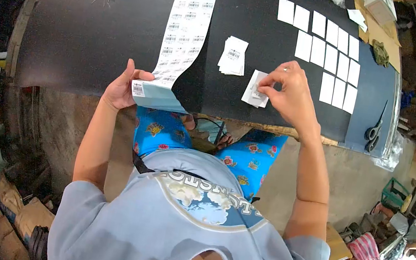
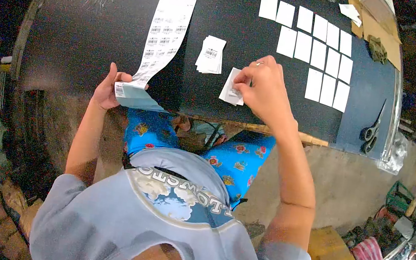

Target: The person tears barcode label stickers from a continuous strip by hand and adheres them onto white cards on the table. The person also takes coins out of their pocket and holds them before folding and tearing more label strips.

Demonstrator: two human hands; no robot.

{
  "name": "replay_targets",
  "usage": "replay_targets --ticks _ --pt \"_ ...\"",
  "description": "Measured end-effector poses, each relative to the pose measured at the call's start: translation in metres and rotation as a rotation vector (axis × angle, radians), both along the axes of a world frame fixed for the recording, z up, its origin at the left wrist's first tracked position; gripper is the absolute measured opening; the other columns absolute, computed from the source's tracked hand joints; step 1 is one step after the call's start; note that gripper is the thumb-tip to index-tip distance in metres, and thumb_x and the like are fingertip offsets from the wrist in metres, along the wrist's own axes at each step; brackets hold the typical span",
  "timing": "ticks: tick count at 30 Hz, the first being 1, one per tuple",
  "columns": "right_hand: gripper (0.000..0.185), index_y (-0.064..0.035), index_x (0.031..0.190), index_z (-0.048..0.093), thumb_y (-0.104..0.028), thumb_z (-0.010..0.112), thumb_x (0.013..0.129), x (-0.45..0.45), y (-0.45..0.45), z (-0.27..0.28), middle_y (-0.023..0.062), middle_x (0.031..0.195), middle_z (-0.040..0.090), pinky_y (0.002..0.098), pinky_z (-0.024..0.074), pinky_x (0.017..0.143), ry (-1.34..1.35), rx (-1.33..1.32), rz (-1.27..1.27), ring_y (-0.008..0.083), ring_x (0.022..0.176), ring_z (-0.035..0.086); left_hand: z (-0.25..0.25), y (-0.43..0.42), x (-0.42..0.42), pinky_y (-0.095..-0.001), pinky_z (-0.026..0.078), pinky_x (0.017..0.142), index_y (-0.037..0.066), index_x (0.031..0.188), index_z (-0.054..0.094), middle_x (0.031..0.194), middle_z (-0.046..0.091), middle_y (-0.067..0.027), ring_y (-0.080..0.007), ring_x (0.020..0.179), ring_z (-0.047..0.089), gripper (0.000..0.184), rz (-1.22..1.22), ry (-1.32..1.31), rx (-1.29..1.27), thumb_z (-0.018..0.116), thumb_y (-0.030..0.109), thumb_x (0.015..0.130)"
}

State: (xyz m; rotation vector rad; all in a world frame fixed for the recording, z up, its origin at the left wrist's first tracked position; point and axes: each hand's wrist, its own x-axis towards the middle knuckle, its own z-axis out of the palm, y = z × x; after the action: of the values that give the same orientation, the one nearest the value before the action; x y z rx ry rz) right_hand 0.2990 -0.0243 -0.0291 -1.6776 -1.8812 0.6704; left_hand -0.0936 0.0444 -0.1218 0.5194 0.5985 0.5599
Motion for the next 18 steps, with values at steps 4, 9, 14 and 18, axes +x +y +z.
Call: replay_targets --ticks 4,9,14,18 --pt "0.007 -0.0059 0.072 0.07 -0.006 0.07 0.065 -0.005 0.003 -0.014 0.008 0.073 0.064 0.0395 0.0399 0.083 -0.082 0.041 0.015 0.0284 0.092 0.052 0.01 -0.004 0.005 -0.0331 0.055 0.077 -0.002 0.102 0.065 0.101 0.066 -0.0174 -0.0218 0.09 0.066 0.061 -0.008 -0.073 0.001 0.038 0.052 0.094" --pt "0.009 -0.0058 0.072 0.07 -0.006 0.073 0.063 -0.013 -0.002 -0.025 0.0069 0.072 0.063 0.0392 0.0396 0.08 -0.037 0.056 -0.121 0.0274 0.087 0.051 0.013 -0.011 0.007 -0.0306 0.055 0.076 -0.003 0.107 0.063 0.101 0.066 -0.0155 -0.0191 0.088 0.066 0.06 0.004 0.047 0.191 0.049 0.052 0.089" --pt "0.015 -0.0105 0.077 0.072 -0.011 0.075 0.063 -0.022 -0.009 -0.023 0.0073 0.084 0.062 0.0392 0.038 0.079 -0.161 0.065 -0.138 0.027 0.089 0.049 0.017 -0.011 0.006 -0.0318 0.056 0.077 -0.005 0.107 0.063 0.103 0.065 -0.0175 -0.0186 0.09 0.066 0.059 -0.031 0.017 0.186 0.054 0.05 0.087" --pt "0.015 -0.0155 0.078 0.073 -0.019 0.077 0.064 -0.018 -0.014 -0.024 0.0074 0.105 0.052 0.039 0.0335 0.081 -0.255 0.126 -0.186 0.0256 0.097 0.048 0.02 -0.011 0.012 -0.0316 0.055 0.079 -0.006 0.107 0.063 0.105 0.065 -0.0176 -0.0202 0.09 0.066 0.057 -0.025 0.045 0.186 0.056 0.047 0.087"
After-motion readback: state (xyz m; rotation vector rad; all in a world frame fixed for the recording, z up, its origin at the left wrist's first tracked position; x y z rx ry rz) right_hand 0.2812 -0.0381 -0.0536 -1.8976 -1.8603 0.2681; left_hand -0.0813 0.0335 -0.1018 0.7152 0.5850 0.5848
